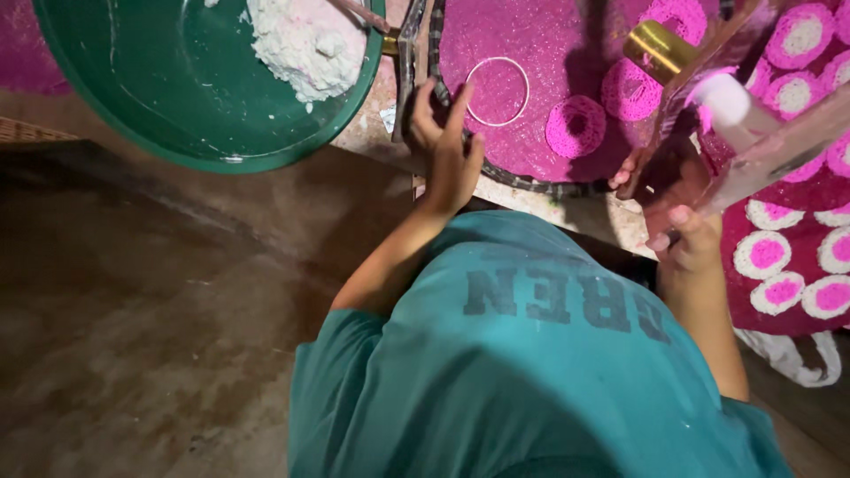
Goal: The person scoops pink and white powders into a cylindrical mold, presses them together, and releases them onto a tray to form two-toned circular shapes. The person repeats this process multiple times, arranging the finished circles on the tray.
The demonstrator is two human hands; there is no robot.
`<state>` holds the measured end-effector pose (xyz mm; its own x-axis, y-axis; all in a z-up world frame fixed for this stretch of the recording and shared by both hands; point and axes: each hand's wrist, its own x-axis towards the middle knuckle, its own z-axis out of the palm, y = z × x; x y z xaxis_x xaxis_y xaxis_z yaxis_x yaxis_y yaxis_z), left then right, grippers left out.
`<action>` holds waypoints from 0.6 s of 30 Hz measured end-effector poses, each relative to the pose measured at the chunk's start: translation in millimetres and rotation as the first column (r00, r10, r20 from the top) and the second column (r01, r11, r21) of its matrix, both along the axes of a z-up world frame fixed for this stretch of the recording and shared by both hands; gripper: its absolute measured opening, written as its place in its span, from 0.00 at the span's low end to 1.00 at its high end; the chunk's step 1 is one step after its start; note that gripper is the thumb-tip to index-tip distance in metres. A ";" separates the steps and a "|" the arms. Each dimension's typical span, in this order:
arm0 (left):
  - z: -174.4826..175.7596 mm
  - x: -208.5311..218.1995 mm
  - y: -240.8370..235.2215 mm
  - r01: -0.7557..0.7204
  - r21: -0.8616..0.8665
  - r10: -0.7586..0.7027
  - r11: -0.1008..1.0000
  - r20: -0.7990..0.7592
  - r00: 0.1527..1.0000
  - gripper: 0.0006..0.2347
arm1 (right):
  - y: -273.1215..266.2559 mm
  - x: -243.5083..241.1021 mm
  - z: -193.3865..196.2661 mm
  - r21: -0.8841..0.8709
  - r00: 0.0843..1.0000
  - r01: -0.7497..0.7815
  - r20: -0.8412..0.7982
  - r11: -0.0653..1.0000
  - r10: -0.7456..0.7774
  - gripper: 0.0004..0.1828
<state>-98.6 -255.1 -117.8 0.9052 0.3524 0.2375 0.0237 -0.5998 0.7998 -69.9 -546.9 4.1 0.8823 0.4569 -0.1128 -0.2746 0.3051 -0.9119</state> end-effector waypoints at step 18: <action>7.6 56.2 30.8 0.311 0.209 -0.313 0.927 -0.025 0.950 0.06 | -16.2 -25.6 1.3 -0.042 0.995 0.086 0.043 0.995 -0.084 0.44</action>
<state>-42.4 -224.3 -110.2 0.9590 -0.0052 0.2833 -0.1978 -0.7284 0.6560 -95.5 -563.1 5.4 0.9222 0.3750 -0.0940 -0.2113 0.2851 -0.9349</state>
